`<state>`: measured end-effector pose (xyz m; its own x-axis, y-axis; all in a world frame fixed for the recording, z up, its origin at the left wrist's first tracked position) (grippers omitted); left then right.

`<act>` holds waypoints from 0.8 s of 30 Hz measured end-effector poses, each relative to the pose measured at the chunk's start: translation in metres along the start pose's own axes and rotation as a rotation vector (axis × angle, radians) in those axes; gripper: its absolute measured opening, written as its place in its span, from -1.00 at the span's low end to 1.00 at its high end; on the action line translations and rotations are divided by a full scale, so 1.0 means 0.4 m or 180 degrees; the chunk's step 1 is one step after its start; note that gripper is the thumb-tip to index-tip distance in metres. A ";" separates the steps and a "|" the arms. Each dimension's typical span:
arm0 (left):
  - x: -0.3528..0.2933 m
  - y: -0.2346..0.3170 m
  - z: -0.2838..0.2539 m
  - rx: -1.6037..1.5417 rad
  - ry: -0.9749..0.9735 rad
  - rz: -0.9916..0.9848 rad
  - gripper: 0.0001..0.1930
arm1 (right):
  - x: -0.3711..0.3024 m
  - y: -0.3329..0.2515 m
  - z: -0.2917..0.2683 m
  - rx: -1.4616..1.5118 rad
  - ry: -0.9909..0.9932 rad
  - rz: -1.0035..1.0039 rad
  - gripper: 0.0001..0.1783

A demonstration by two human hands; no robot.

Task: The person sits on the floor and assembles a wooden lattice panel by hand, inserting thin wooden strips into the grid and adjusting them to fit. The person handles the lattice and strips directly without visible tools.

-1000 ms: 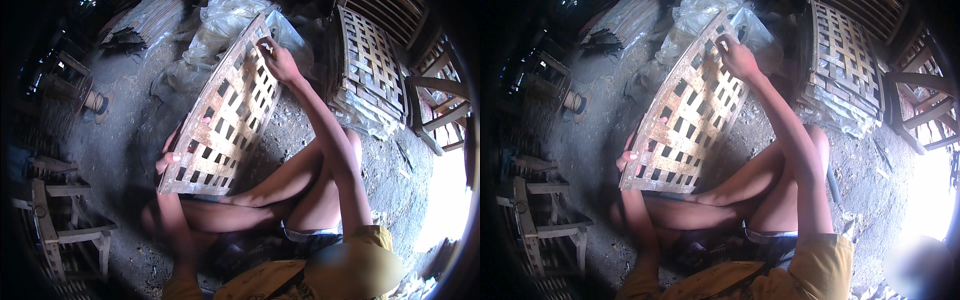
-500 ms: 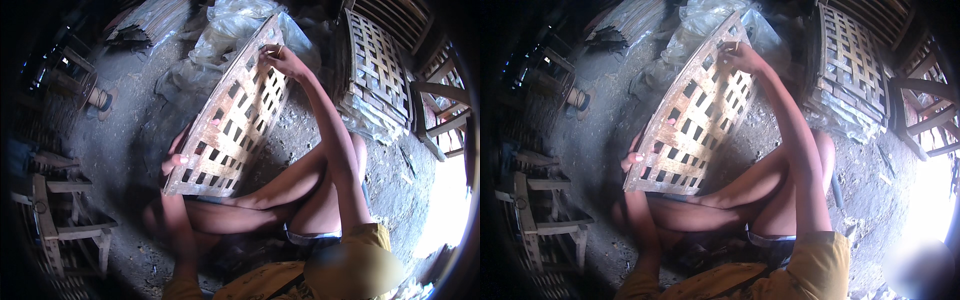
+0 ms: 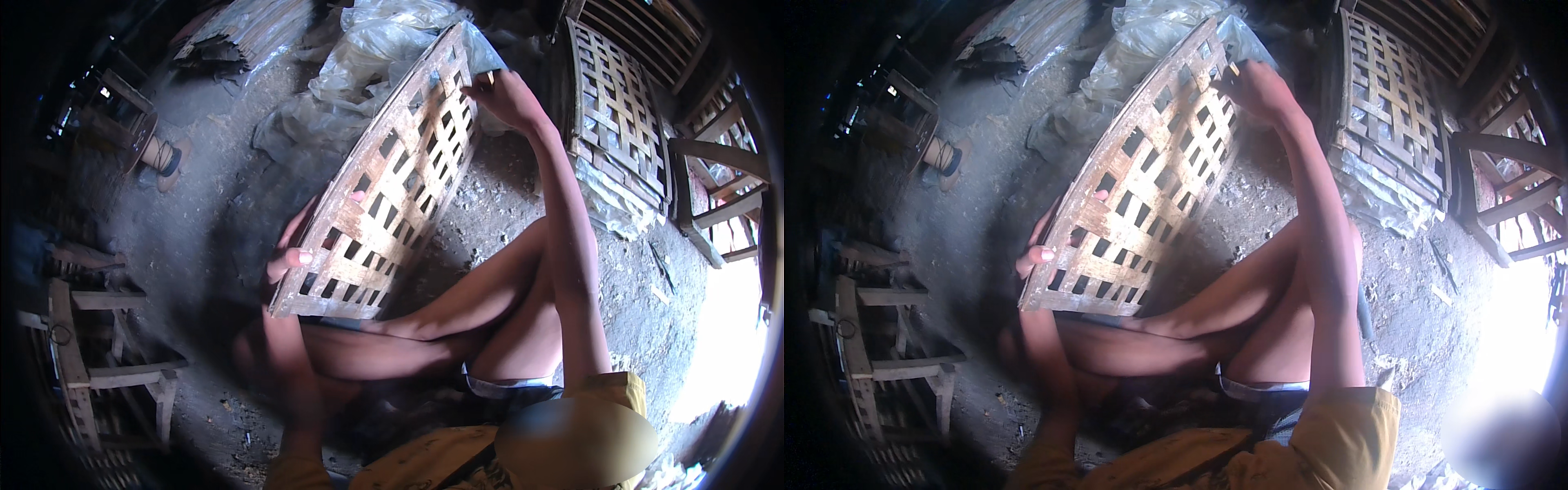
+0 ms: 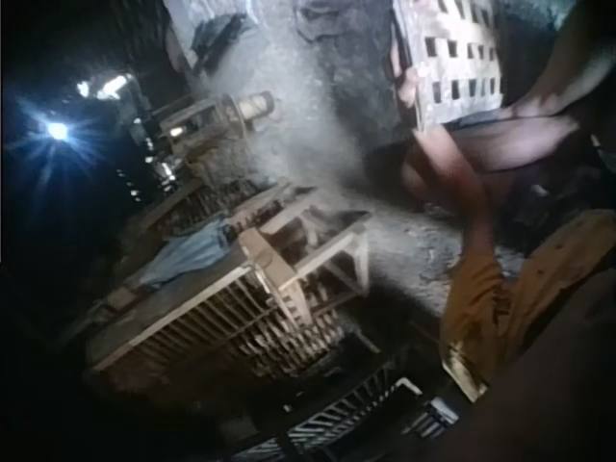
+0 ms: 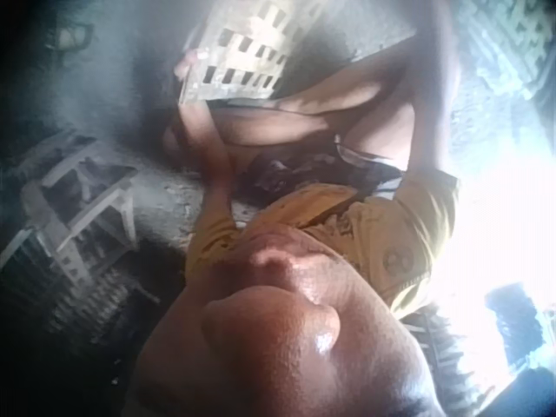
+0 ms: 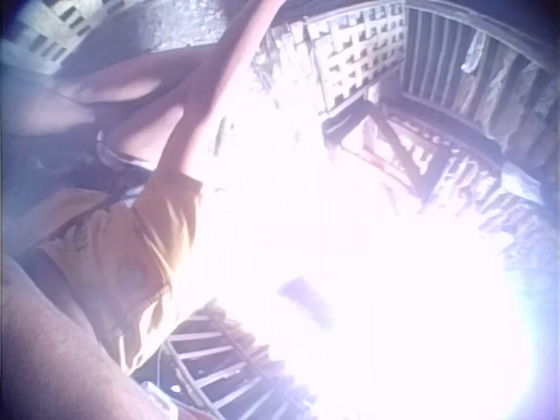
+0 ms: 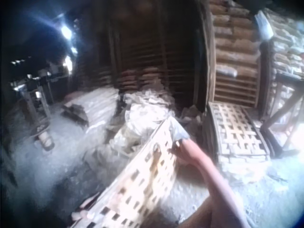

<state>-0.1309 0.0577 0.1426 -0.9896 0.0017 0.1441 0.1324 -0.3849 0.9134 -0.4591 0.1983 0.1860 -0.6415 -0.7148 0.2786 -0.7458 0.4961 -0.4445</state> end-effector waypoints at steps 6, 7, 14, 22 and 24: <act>-0.023 0.034 0.016 0.0027 0.0065 -0.0001 0.14 | -0.041 -0.128 0.037 0.0604 -0.0107 -0.0533 -0.72; -0.020 0.031 0.015 0.0015 0.0058 -0.0001 0.14 | -0.046 -0.164 0.039 0.0668 -0.0080 -0.0709 -0.71; -0.009 0.042 0.049 -0.0104 -0.0015 -0.0073 0.16 | -0.036 -0.242 0.133 -0.0636 -0.0420 -0.0555 -0.71; -0.008 0.036 0.052 -0.0002 -0.0205 -0.0003 0.19 | -0.024 -0.255 0.131 -0.0773 -0.0493 -0.0577 -0.63; 0.001 0.018 0.051 -0.0038 -0.0303 0.0023 0.21 | -0.014 -0.224 0.139 -0.0685 -0.0831 -0.0403 -0.54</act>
<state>-0.1292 0.0736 0.1569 -0.9786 0.0866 0.1867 0.1381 -0.3962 0.9077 -0.3789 0.1304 0.1768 -0.4948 -0.8652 0.0808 -0.8550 0.4681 -0.2232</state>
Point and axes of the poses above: each hand's wrist, its own x-axis towards the middle knuckle, its own z-axis out of the palm, y = z × x, the point moved 10 cm from there along x, towards the middle knuckle, and after that the axes turned 3 degrees about -y, right-handed, at the moved point
